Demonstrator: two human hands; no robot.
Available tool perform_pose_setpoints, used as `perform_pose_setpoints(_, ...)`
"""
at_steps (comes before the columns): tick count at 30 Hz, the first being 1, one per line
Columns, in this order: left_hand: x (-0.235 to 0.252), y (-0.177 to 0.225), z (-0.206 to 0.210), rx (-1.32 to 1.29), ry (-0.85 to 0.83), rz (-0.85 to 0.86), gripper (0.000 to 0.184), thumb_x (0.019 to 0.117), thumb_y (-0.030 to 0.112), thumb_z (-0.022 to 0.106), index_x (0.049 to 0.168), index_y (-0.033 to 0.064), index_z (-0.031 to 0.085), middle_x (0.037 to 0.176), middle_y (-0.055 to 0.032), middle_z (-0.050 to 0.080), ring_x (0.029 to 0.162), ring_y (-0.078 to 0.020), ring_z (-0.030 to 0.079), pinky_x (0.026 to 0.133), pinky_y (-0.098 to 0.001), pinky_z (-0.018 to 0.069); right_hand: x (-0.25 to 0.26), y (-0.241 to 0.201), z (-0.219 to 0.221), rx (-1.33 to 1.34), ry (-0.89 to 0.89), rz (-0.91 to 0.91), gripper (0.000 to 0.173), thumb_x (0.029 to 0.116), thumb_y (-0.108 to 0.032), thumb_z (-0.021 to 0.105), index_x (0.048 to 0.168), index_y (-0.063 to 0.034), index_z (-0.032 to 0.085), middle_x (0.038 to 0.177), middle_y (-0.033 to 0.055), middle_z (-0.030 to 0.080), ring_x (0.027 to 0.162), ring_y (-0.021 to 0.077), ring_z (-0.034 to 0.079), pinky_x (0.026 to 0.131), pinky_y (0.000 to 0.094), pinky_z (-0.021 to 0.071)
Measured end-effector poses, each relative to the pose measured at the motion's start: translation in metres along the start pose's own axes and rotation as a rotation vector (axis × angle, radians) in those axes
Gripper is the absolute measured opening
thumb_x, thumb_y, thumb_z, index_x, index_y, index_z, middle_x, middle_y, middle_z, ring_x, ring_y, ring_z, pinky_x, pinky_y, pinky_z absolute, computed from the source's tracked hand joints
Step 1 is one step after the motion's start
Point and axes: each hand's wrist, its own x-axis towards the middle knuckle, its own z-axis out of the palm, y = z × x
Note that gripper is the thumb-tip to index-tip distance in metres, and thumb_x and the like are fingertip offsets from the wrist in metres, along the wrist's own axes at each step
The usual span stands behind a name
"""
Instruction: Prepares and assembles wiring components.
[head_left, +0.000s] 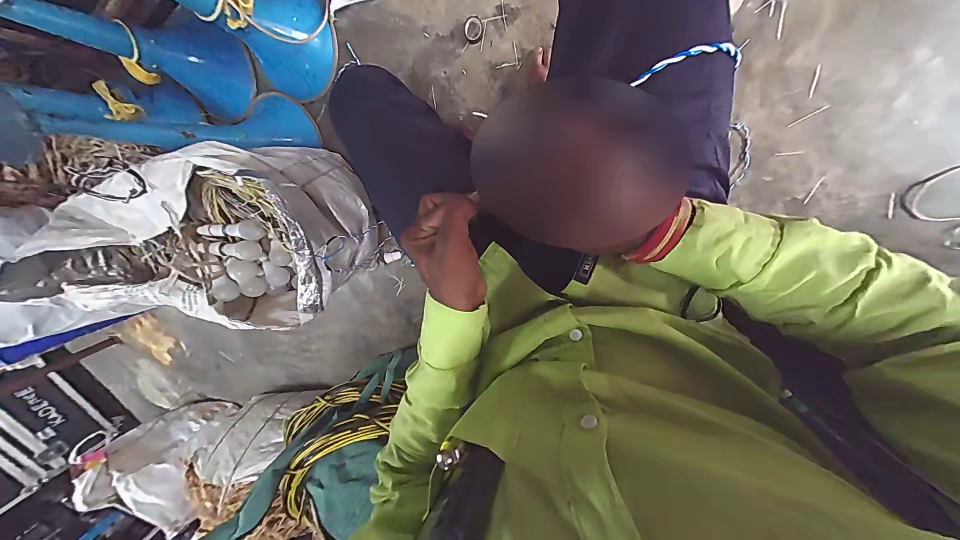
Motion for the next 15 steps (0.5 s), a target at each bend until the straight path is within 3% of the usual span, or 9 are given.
perform_pose_setpoints(2,-0.008,0.003,-0.004,0.051,-0.062,-0.003,0.028,0.0955,0.005,0.058,0.069,0.0137,0.065,0.077,0.0057,0.061,0.076,-0.0066,0.060,0.073,-0.0232,0.0541,0.002,0.007,-0.002,0.045,-0.013,-0.072,0.017,0.0992,-0.005,0.059,0.089,-0.0026,0.073,0.088,0.0119,0.071,0.087,0.0299,0.064,0.073,0.0418,0.0448)
perform_pose_setpoints(4,-0.009,0.004,-0.005,0.096,-0.078,-0.002,0.032,0.0958,0.006,0.059,0.066,0.0144,0.063,0.072,0.0071,0.058,0.072,-0.0052,0.056,0.068,-0.0210,0.0496,0.005,0.014,-0.003,0.096,-0.044,-0.126,0.019,0.0979,-0.001,0.056,0.085,-0.0025,0.070,0.086,0.0119,0.070,0.087,0.0307,0.064,0.074,0.0432,0.0453)
perform_pose_setpoints(7,-0.009,0.003,-0.007,0.120,-0.100,0.007,0.034,0.0958,0.006,0.059,0.063,0.0154,0.060,0.069,0.0074,0.056,0.069,-0.0044,0.054,0.065,-0.0197,0.0470,0.016,0.007,-0.019,0.155,-0.235,-0.059,0.021,0.0975,0.003,0.054,0.086,0.0039,0.072,0.084,0.0151,0.069,0.090,0.0328,0.065,0.078,0.0450,0.0478)
perform_pose_setpoints(11,0.003,-0.003,-0.002,0.116,-0.028,0.032,0.031,0.0870,0.002,0.064,0.059,0.0147,0.064,0.064,0.0065,0.060,0.064,-0.0062,0.059,0.062,-0.0238,0.0514,0.026,-0.003,-0.029,0.125,-0.453,0.018,0.024,0.0998,0.005,0.051,0.091,0.0074,0.073,0.086,0.0159,0.070,0.095,0.0308,0.065,0.085,0.0408,0.0479)
perform_pose_setpoints(15,0.007,-0.007,0.001,0.186,-0.002,0.042,0.032,0.0891,0.004,0.064,0.059,0.0137,0.063,0.062,0.0049,0.061,0.062,-0.0084,0.061,0.060,-0.0265,0.0537,0.007,0.023,-0.001,0.213,-0.173,-0.143,0.023,0.1002,-0.004,0.054,0.081,-0.0010,0.067,0.080,0.0147,0.064,0.085,0.0344,0.062,0.075,0.0454,0.0469)
